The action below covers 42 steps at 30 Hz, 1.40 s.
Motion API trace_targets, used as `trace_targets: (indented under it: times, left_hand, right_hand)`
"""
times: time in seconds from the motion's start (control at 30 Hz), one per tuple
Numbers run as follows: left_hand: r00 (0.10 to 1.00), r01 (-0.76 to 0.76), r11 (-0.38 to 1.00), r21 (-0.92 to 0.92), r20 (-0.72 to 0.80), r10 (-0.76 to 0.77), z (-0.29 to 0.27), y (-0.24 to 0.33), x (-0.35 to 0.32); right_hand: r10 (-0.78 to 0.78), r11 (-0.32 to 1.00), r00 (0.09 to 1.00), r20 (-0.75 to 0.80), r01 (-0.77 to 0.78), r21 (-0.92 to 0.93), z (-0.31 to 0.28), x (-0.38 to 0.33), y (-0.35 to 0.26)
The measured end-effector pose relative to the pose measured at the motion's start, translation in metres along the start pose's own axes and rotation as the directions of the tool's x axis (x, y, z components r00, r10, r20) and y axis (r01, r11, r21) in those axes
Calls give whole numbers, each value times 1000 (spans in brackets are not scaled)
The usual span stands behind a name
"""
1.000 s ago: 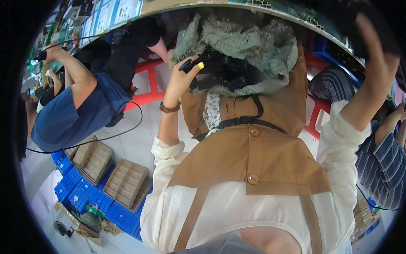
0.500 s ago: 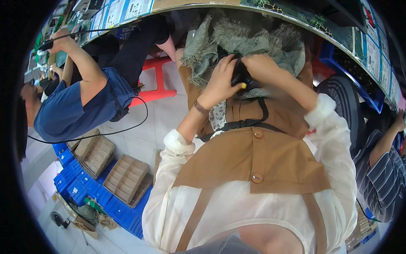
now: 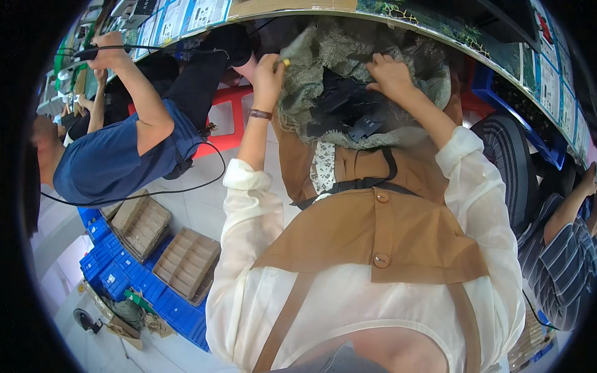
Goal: Assembling, inspecting, and packing plastic toy car components at a factory workstation.
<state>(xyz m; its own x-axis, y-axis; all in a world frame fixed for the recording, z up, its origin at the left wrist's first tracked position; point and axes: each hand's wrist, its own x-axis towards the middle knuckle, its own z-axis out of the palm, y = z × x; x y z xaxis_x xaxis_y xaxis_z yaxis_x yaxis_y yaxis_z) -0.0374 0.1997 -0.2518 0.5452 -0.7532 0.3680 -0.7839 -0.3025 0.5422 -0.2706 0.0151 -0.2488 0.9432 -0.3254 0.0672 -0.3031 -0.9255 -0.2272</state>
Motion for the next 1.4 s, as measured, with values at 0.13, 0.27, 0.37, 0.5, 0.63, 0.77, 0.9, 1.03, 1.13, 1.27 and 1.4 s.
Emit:
trace_targets:
  times: [0.13,0.27,0.37,0.5,0.63,0.77,0.9,1.03,1.13,1.27,1.4]
  left_hand:
    - [908,339,615,-712,75,-413,-18,-7,29]
    - [874,353,381,-855,157,-459,-34,-12,46]
    - [878,313,342,-886,133,-460,-37,-6,54]
    - [967,77,839,-539,-163,-194,-50,6,61]
    - [941,247,677,-694,5,-338,-63,-14,55]
    - [917,286,793,-538,-85,-388,-56,-33,43]
    - [949,200,907,-370,-158,-274,-47,-1,38]
    - [942,-92,995,26,-322,96,-44,22,27]
    - [817,-407,868,284,-311,485,-39,65,6]
    - [814,-465,885,31,408,414,17,85,-12]
    - [873,-429,888,168,329,359,53,81,-5]
  right_hand:
    - [35,977,999,22,-39,210,6,2,18]
    - [158,984,985,-62,-152,90,-12,9,7]
    - [117,979,985,-126,-136,-152,-3,7,20]
    - [136,966,967,-213,-82,245,5,0,49]
    - [405,407,897,176,-349,844,-4,-4,77]
    - [588,193,798,132,-297,935,-18,1,45]
    - [568,442,791,-227,-60,895,3,1,59]
    - [311,784,920,-239,-106,611,-11,1,48]
    - [176,984,841,-512,-147,96,-26,0,34]
    - [-92,996,828,-552,87,-35,-53,9,5]
    - [-67,980,992,-110,86,181,-5,-20,-23]
